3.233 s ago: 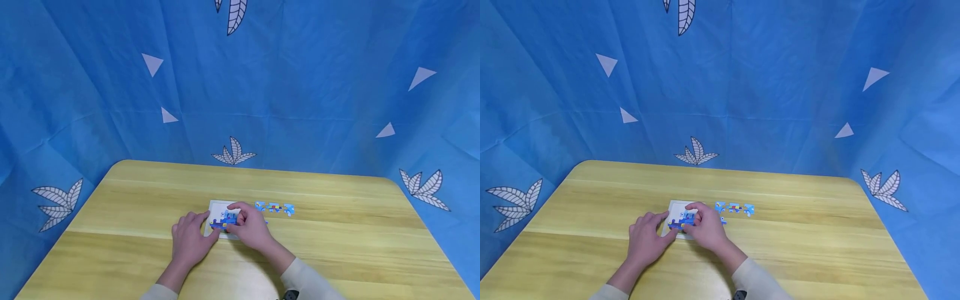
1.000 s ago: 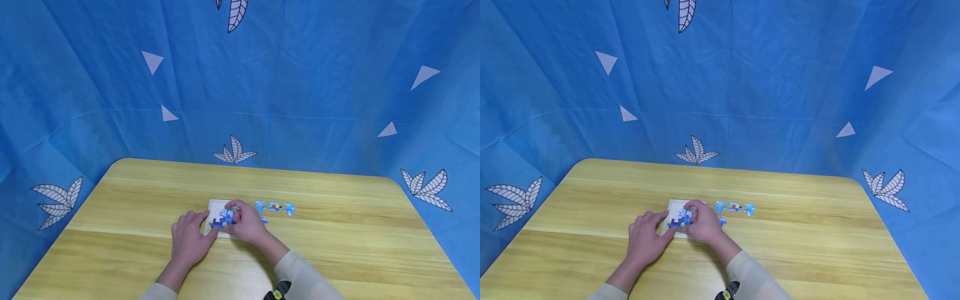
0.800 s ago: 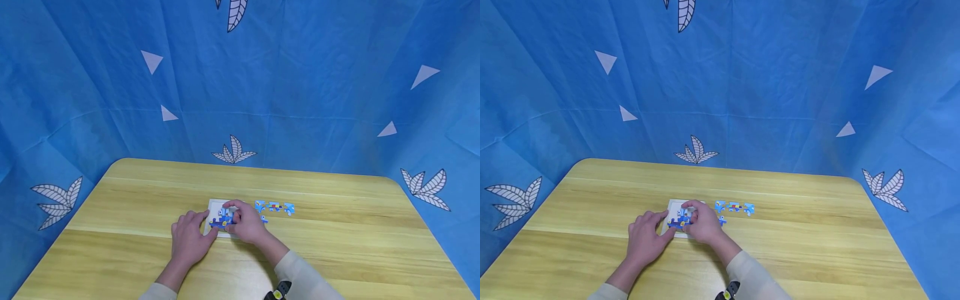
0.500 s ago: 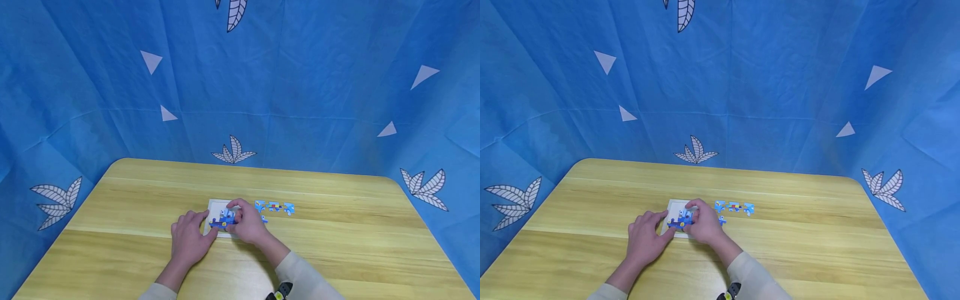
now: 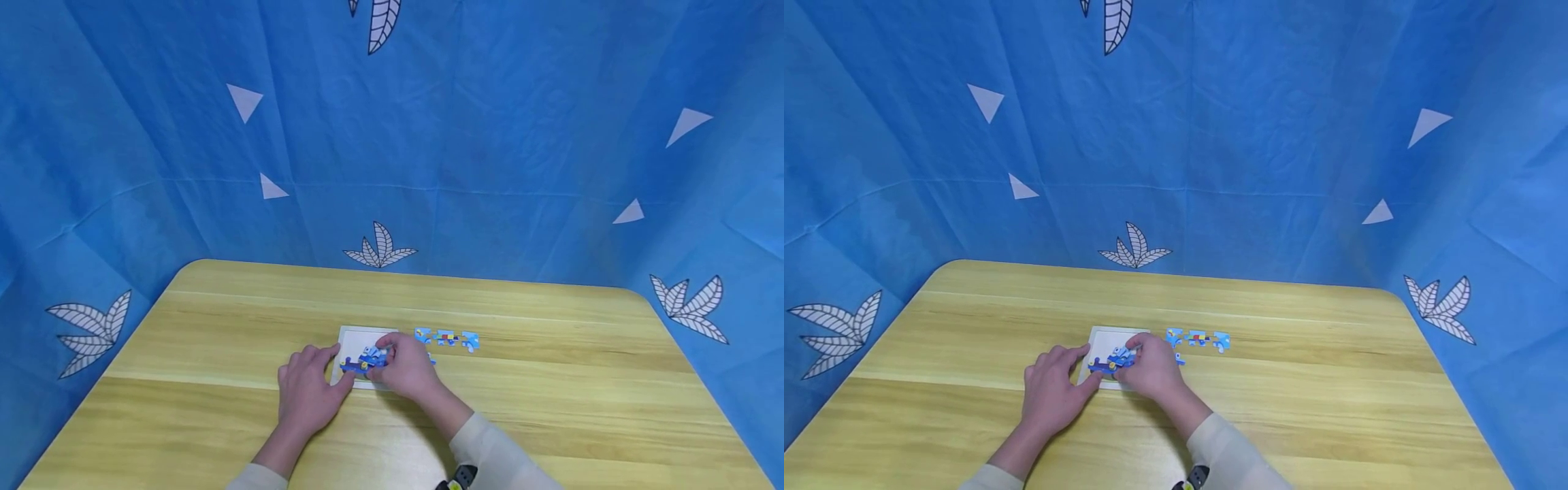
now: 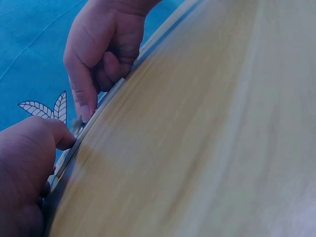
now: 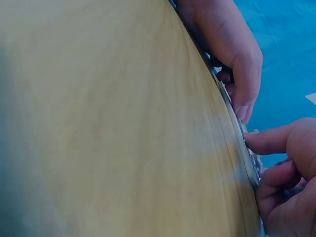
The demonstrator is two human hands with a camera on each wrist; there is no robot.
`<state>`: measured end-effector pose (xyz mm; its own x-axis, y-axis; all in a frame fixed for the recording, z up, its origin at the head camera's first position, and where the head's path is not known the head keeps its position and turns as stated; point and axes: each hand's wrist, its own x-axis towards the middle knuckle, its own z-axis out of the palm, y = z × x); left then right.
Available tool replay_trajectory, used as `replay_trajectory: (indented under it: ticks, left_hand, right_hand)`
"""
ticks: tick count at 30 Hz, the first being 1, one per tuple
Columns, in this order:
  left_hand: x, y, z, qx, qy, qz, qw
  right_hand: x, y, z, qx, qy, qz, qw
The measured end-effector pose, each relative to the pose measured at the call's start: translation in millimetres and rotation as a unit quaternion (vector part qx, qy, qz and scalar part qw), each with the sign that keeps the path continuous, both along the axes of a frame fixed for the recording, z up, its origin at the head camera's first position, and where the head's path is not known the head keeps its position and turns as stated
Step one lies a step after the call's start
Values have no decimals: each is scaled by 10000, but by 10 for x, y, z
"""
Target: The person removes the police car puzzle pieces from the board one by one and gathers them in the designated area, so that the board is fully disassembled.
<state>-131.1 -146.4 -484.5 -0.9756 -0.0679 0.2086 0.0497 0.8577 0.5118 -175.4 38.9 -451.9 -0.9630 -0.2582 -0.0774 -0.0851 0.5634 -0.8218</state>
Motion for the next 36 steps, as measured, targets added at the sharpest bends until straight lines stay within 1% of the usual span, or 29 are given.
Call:
replay_trajectory:
  ticks: [11,19,25,28,36]
  left_hand:
    - [9,-8,8,27,4,8,10000]
    - [1,-9,5,-1,-10,-8,10000]
    - [0,-5,7,-5,-25,-3,10000]
    - [-1,-1,5,-21,-24,-8,10000]
    - [5,-3,1,-34,-14,-10,10000]
  right_hand:
    - [1,-21,-41,108,251,101,9996]
    - [-1,-20,-50,-56,198,-48,9998]
    - [-19,-27,-63,-18,126,-158,9998]
    - [-20,-22,-63,18,180,-123,9998]
    - [-13,-26,-68,96,496,91,9987]
